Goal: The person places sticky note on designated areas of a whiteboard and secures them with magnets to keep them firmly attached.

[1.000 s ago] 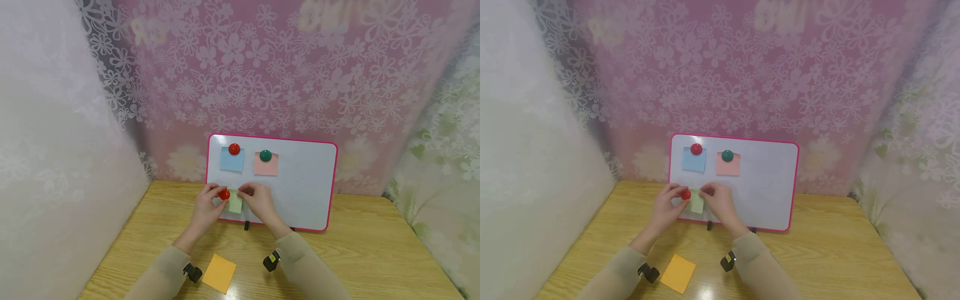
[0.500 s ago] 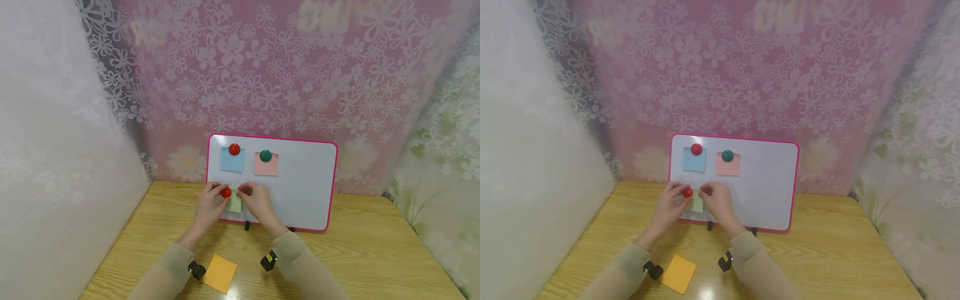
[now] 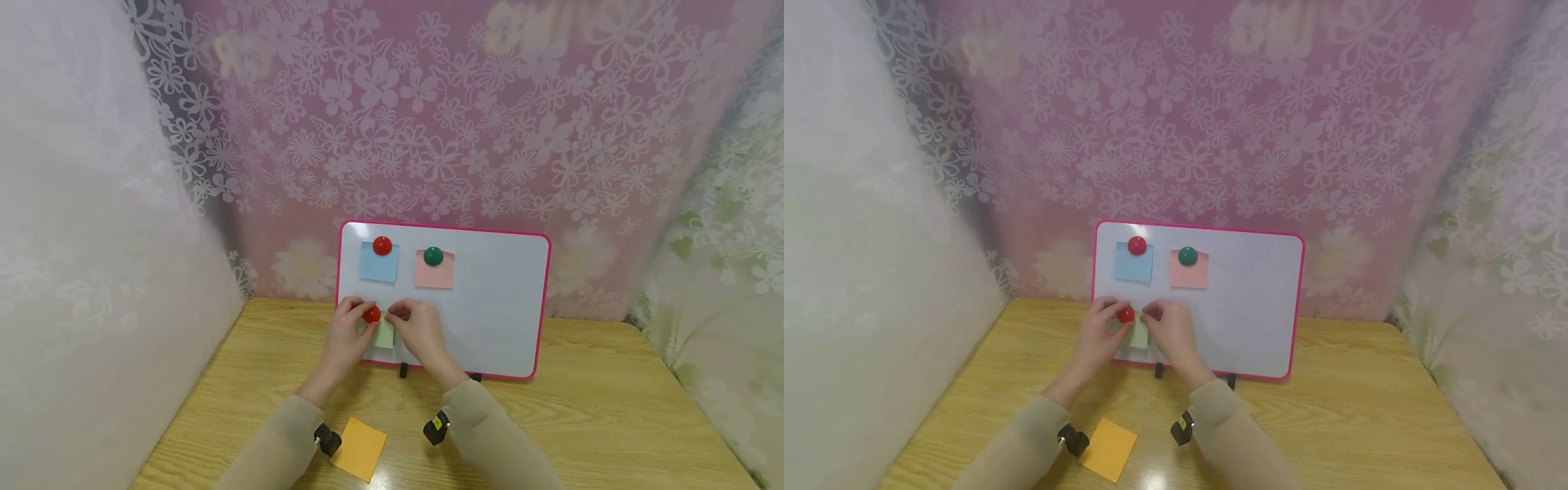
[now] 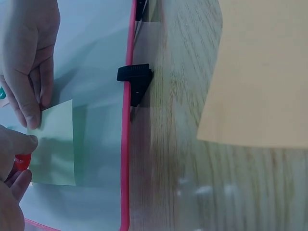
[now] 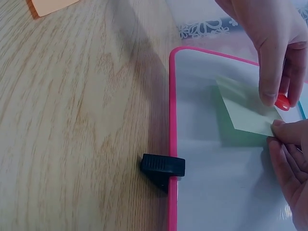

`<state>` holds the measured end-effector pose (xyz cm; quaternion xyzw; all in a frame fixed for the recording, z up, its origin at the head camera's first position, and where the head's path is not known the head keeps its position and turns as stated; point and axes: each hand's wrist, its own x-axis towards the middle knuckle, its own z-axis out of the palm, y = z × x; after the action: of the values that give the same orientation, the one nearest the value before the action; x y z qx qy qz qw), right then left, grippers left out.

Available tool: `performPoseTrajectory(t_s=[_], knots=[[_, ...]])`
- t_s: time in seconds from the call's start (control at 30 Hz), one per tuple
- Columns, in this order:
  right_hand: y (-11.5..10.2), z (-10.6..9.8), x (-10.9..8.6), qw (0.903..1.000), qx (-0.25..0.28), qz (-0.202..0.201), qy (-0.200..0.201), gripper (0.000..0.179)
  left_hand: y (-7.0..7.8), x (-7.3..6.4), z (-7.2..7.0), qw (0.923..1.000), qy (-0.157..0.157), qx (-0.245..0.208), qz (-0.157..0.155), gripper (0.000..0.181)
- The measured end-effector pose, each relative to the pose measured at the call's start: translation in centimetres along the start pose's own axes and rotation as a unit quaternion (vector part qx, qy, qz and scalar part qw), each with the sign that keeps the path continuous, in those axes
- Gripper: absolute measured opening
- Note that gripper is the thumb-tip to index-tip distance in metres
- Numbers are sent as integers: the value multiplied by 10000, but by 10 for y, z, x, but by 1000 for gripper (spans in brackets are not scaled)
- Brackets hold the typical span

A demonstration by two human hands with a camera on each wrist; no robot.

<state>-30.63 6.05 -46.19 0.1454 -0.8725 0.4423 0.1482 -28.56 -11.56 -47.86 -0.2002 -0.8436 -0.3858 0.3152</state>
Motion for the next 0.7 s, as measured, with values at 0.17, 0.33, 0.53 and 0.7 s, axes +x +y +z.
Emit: performPoseTrajectory(t_s=[0.17, 0.33, 0.53, 0.7], knots=[[0, 2, 1, 10000, 9, -50, 59, 7, -1, 1, 4, 9999, 77, 129, 56, 37], [1, 3, 1, 9999, -19, -100, 106, 7, 3, 1, 5, 9996, 154, 212, 56, 37], [0, 3, 1, 9998, -7, -142, 129, 7, 3, 1, 6, 9992, 227, 321, 58, 37], [-1, 3, 0, 9998, -53, -120, 143, 6, 1, 2, 9, 9982, 362, 417, 247, 37]])
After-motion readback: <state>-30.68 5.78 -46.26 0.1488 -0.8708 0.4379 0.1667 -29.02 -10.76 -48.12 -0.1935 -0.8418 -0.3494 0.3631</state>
